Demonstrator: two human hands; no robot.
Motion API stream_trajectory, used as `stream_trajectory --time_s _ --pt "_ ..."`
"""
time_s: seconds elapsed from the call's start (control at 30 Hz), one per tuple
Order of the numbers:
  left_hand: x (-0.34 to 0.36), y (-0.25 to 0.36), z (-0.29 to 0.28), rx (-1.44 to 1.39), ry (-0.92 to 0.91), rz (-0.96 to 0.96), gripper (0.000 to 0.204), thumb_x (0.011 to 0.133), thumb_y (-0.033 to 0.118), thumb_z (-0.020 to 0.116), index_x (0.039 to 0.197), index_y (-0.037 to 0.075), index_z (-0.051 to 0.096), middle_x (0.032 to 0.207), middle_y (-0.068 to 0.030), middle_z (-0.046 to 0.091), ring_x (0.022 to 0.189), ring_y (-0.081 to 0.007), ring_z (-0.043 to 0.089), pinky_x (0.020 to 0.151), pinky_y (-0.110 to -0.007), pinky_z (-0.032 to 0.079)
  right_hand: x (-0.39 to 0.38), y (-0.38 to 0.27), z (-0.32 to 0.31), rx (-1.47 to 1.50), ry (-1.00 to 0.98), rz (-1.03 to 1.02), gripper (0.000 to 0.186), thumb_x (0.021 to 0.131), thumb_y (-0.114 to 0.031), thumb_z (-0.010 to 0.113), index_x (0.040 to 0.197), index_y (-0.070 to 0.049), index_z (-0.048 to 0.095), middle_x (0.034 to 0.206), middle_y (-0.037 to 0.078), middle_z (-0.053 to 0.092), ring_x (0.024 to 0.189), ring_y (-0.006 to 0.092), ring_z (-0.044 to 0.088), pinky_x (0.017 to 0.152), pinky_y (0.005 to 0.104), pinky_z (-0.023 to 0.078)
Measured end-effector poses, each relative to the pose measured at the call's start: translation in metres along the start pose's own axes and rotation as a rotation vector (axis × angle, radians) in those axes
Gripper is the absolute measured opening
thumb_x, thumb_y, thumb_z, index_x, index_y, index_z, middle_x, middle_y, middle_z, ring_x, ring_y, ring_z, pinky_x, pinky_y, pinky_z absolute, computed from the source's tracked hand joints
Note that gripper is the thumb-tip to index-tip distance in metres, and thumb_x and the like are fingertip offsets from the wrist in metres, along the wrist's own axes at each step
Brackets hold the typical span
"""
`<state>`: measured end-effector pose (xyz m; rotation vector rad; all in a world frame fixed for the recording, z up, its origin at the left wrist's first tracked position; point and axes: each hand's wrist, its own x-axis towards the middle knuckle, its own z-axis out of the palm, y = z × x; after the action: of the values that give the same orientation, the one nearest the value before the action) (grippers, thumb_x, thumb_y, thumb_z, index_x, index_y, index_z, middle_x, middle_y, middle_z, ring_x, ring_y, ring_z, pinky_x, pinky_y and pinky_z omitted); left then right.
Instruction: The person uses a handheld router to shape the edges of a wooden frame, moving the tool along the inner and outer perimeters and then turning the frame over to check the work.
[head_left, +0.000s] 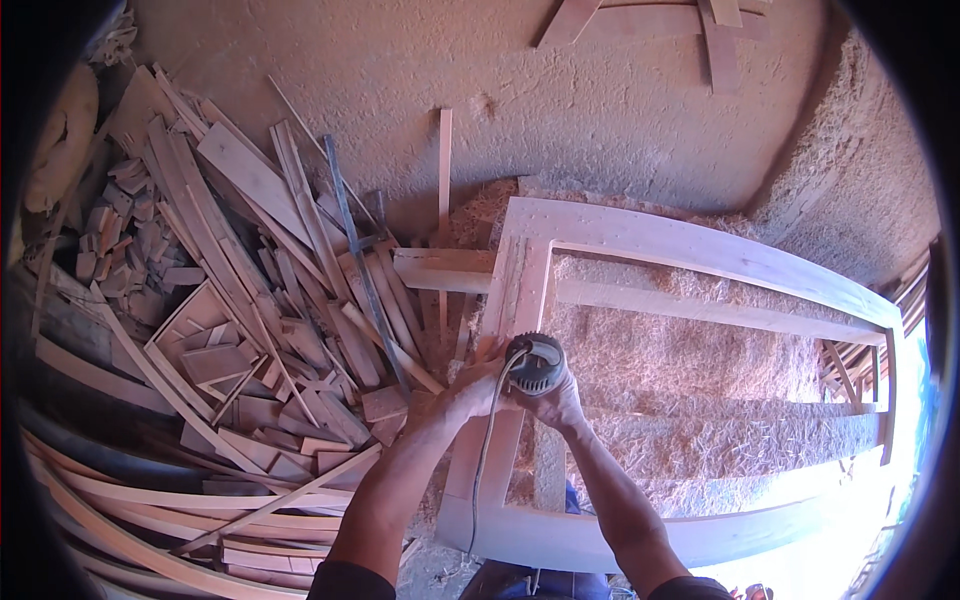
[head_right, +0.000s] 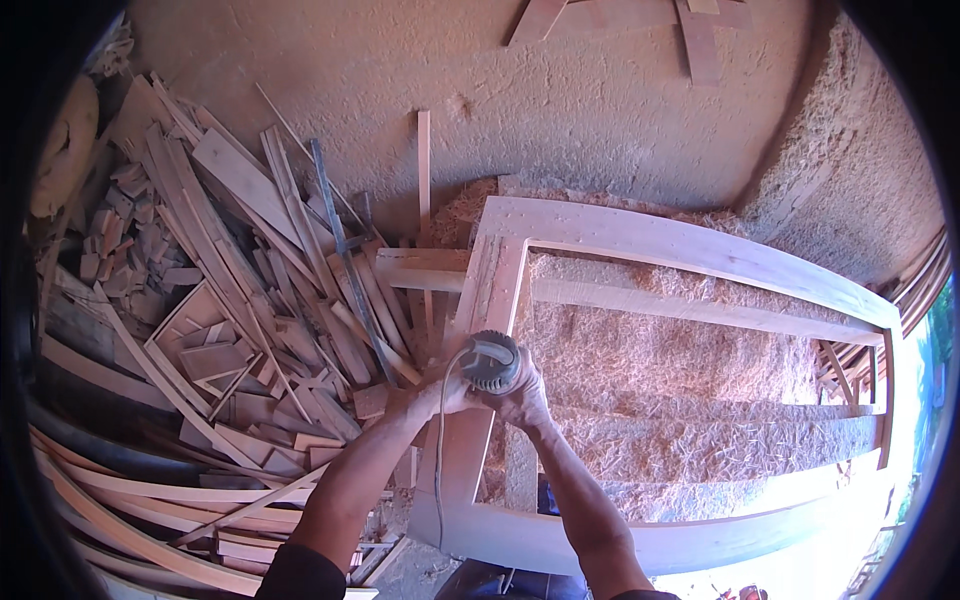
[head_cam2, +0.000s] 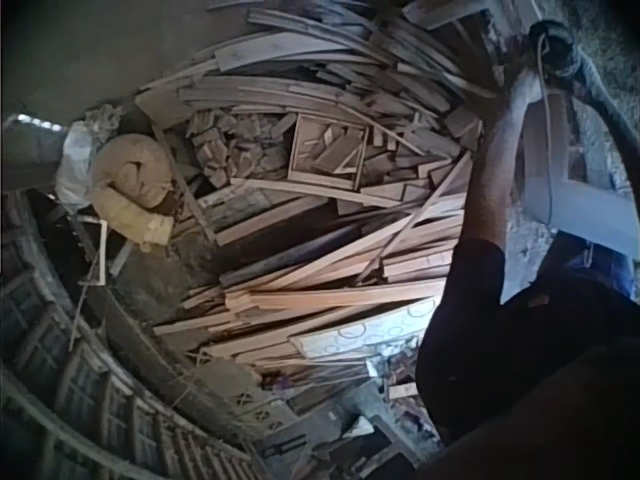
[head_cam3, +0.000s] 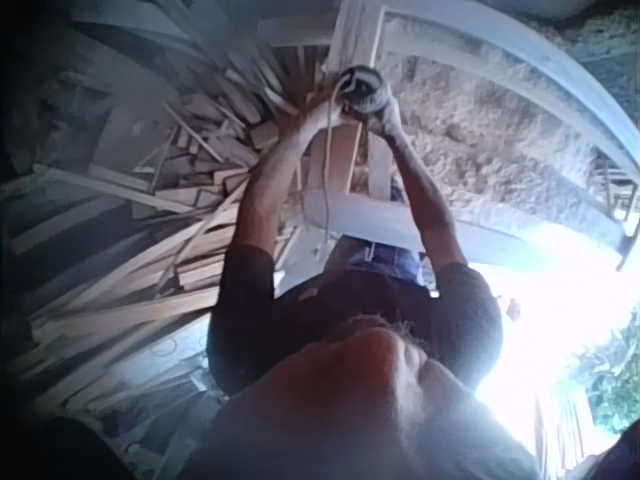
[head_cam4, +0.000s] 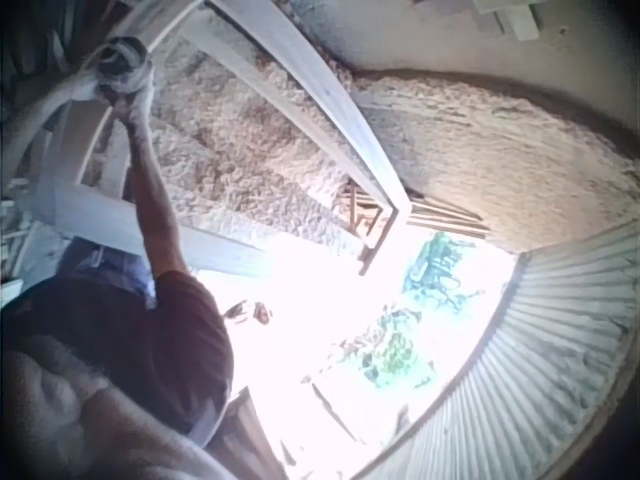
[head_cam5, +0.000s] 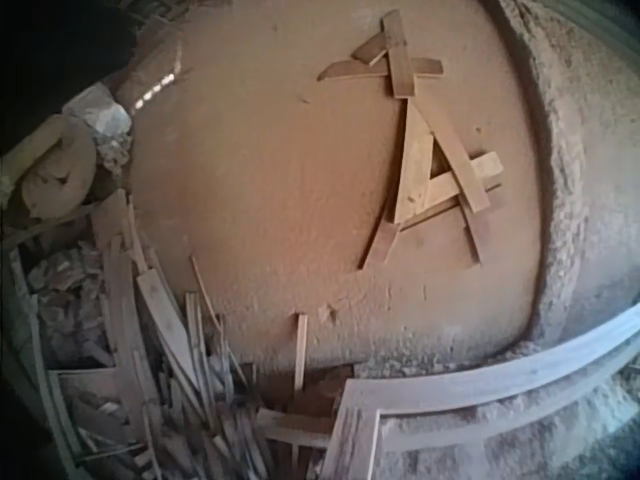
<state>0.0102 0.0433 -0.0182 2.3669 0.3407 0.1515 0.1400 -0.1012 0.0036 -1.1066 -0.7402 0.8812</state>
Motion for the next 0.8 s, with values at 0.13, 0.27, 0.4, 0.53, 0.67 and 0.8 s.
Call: stream_trajectory --time_s 0.13,0.27,0.4,0.53,0.67,0.8 --pt "0.018 0.001 -0.006 0.149 0.019 0.012 0.103 0.069 0.057 0.091 0.155 0.019 0.047 0.158 -0.0082 0.048 0.150 -0.0307 0.038 0.127 -0.048 0.028 0.018 0.003 -0.015 -0.161 0.004 -0.038 0.081 0.070 -0.021 0.097 0.134 -0.006 0.050 0.128 0.008 0.066 0.114 0.0197 0.065 0.100 0.0336 0.052" --pt "0.040 -0.015 -0.002 -0.789 0.038 -0.135 0.106 0.070 0.054 0.092 0.157 0.019 0.043 0.160 -0.0092 0.045 0.150 -0.0313 0.037 0.127 -0.047 0.028 0.038 0.001 -0.017 -0.102 -0.004 -0.064 0.079 0.072 -0.022 0.096 0.134 -0.005 0.050 0.125 0.007 0.066 0.112 0.0194 0.066 0.099 0.0340 0.053" --pt "0.052 -0.063 0.000 -0.535 -0.046 -0.156 0.109 0.073 0.058 0.087 0.161 0.023 0.034 0.165 -0.0067 0.038 0.153 -0.0322 0.035 0.123 -0.059 0.031 0.057 -0.003 -0.013 -0.157 -0.023 -0.060 0.081 0.072 -0.022 0.096 0.135 -0.005 0.049 0.128 0.007 0.065 0.115 0.0189 0.065 0.101 0.0327 0.052" --pt "0.079 -0.015 -0.027 0.471 -0.087 0.019 0.110 0.074 0.057 0.086 0.163 0.024 0.029 0.168 -0.0060 0.035 0.156 -0.0331 0.032 0.121 -0.064 0.032 0.070 -0.014 -0.035 -0.276 0.021 -0.079 0.082 0.072 -0.021 0.096 0.137 -0.005 0.048 0.130 0.006 0.064 0.117 0.0183 0.063 0.104 0.0319 0.050" --pt "0.091 0.008 -0.054 0.386 -0.046 0.011 0.107 0.073 0.048 0.088 0.160 0.020 0.034 0.166 -0.0078 0.039 0.154 -0.0334 0.034 0.124 -0.057 0.031 0.087 0.002 -0.042 -0.092 -0.007 -0.053 0.084 0.073 -0.020 0.095 0.140 -0.004 0.046 0.132 0.005 0.063 0.117 0.0168 0.063 0.105 0.0310 0.049" --pt "0.106 -0.012 -0.053 0.446 0.019 0.061 0.096 0.070 0.038 0.089 0.152 0.015 0.045 0.154 -0.0092 0.051 0.142 -0.0330 0.047 0.122 -0.051 0.034 0.106 0.006 -0.044 -0.001 -0.042 -0.055 0.083 0.075 -0.019 0.094 0.140 -0.003 0.045 0.132 0.005 0.063 0.117 0.0159 0.063 0.105 0.0296 0.048"
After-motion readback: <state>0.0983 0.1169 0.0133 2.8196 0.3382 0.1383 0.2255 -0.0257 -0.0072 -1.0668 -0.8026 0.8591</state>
